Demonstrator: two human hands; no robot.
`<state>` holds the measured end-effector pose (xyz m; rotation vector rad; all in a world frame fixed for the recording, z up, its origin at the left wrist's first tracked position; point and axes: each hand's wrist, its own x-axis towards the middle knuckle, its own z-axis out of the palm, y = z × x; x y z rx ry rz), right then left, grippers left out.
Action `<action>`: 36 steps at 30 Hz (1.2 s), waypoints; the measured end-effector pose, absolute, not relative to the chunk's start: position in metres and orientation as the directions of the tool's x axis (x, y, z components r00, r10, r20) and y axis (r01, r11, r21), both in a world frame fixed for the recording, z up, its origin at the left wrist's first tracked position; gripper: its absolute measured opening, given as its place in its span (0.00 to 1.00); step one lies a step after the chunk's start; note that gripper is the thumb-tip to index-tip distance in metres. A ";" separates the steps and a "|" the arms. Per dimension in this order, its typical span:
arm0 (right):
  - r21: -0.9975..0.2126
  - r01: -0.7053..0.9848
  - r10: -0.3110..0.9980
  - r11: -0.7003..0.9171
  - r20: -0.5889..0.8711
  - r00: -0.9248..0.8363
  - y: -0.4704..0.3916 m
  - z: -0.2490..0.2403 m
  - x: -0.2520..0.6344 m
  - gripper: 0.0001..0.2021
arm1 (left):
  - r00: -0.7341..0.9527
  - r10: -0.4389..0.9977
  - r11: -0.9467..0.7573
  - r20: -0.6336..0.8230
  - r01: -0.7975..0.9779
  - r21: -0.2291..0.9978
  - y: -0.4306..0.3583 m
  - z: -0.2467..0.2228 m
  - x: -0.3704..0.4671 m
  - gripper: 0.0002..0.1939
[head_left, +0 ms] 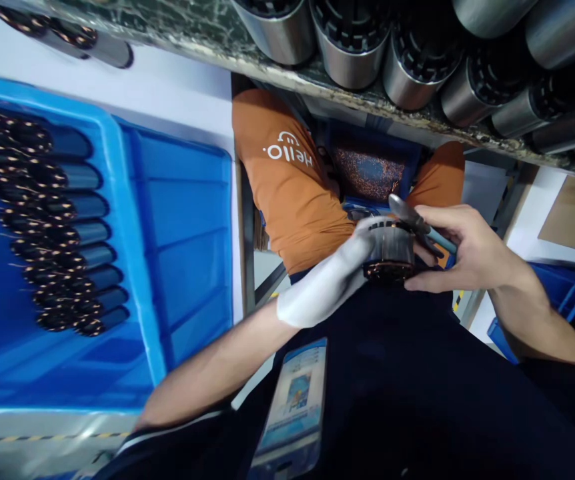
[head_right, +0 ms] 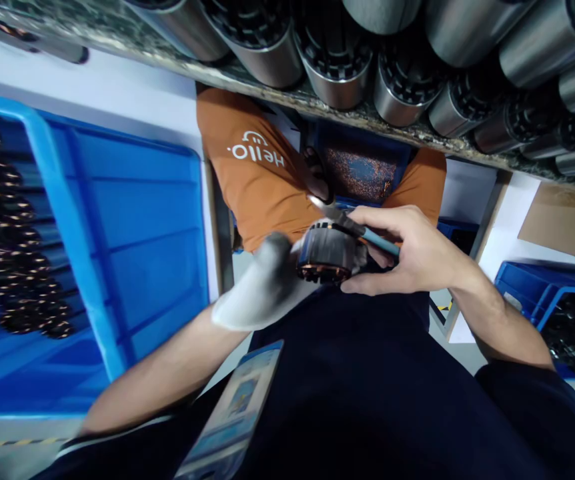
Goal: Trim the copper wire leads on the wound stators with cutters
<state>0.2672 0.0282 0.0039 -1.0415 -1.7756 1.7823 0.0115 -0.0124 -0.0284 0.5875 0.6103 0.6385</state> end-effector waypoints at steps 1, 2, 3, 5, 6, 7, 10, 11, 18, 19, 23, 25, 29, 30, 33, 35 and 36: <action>-0.964 0.137 0.690 -0.227 -0.258 -0.676 0.030 0.000 0.266 0.16 | 0.563 0.799 0.428 -0.212 -0.285 0.858 -0.013 -0.026 0.003 0.29; -0.931 0.066 0.622 -0.358 -0.290 -0.727 0.032 -0.003 0.265 0.15 | 0.488 0.871 0.116 -0.055 -0.097 0.989 -0.012 -0.022 -0.005 0.30; -0.884 0.009 0.548 -0.467 -0.298 -0.781 0.033 -0.007 0.262 0.14 | 0.486 0.867 -0.188 0.114 0.106 0.976 -0.010 -0.017 -0.014 0.27; -0.791 -0.047 0.433 -0.610 -0.283 -0.855 0.031 -0.014 0.252 0.14 | 0.625 0.723 -0.586 0.293 0.331 0.739 -0.003 -0.006 -0.030 0.14; -0.744 -0.053 0.393 -0.667 -0.290 -0.873 0.029 -0.017 0.246 0.13 | 0.695 0.652 -0.671 0.301 0.345 0.656 0.001 0.001 -0.038 0.06; -0.695 -0.064 0.370 -0.716 -0.301 -0.879 0.025 -0.020 0.240 0.14 | 0.739 0.607 -0.703 0.291 0.330 0.629 0.003 0.007 -0.046 0.06; -0.585 -0.133 0.387 -0.800 -0.333 -0.860 0.012 -0.025 0.232 0.25 | 0.697 0.665 -0.625 0.267 0.325 0.710 0.005 0.021 -0.076 0.12; -0.597 -0.142 0.408 -0.789 -0.337 -0.848 0.008 -0.027 0.234 0.28 | 0.604 0.749 -0.572 0.271 0.384 0.725 0.004 0.022 -0.090 0.11; -0.648 -0.050 0.531 -0.760 -0.574 -0.623 -0.010 -0.043 0.263 0.25 | -0.426 0.888 0.243 0.170 0.751 0.614 0.023 -0.044 -0.229 0.19; -0.629 -0.040 0.533 -0.777 -0.621 -0.575 -0.015 -0.046 0.263 0.25 | -0.474 0.872 0.318 0.122 0.738 0.595 0.030 -0.064 -0.244 0.19; -0.557 0.027 0.479 -0.830 -0.737 -0.477 -0.034 -0.057 0.256 0.27 | -0.561 0.821 0.523 -0.106 0.664 0.535 0.058 -0.138 -0.270 0.08; -0.543 0.055 0.458 -0.838 -0.754 -0.471 -0.042 -0.061 0.252 0.30 | -0.574 0.800 0.567 -0.172 0.631 0.529 0.070 -0.163 -0.268 0.07; -0.497 0.076 0.432 -0.864 -0.812 -0.392 -0.051 -0.060 0.245 0.35 | -0.645 0.743 0.626 -0.182 0.572 0.530 0.084 -0.190 -0.263 0.11; -0.489 0.077 0.428 -0.869 -0.820 -0.380 -0.052 -0.060 0.243 0.35 | -0.673 0.721 0.641 -0.164 0.557 0.528 0.085 -0.193 -0.263 0.14; -0.486 0.054 0.436 -0.872 -0.822 -0.366 -0.057 -0.062 0.240 0.35 | -0.757 0.647 0.681 -0.091 0.520 0.516 0.085 -0.199 -0.263 0.23; -0.488 0.031 0.444 -0.872 -0.818 -0.366 -0.061 -0.067 0.238 0.34 | -0.783 0.620 0.693 -0.057 0.511 0.509 0.086 -0.202 -0.265 0.23; -0.487 0.025 0.445 -0.873 -0.815 -0.371 -0.063 -0.070 0.237 0.33 | -0.783 0.621 0.690 -0.049 0.516 0.508 0.086 -0.202 -0.266 0.21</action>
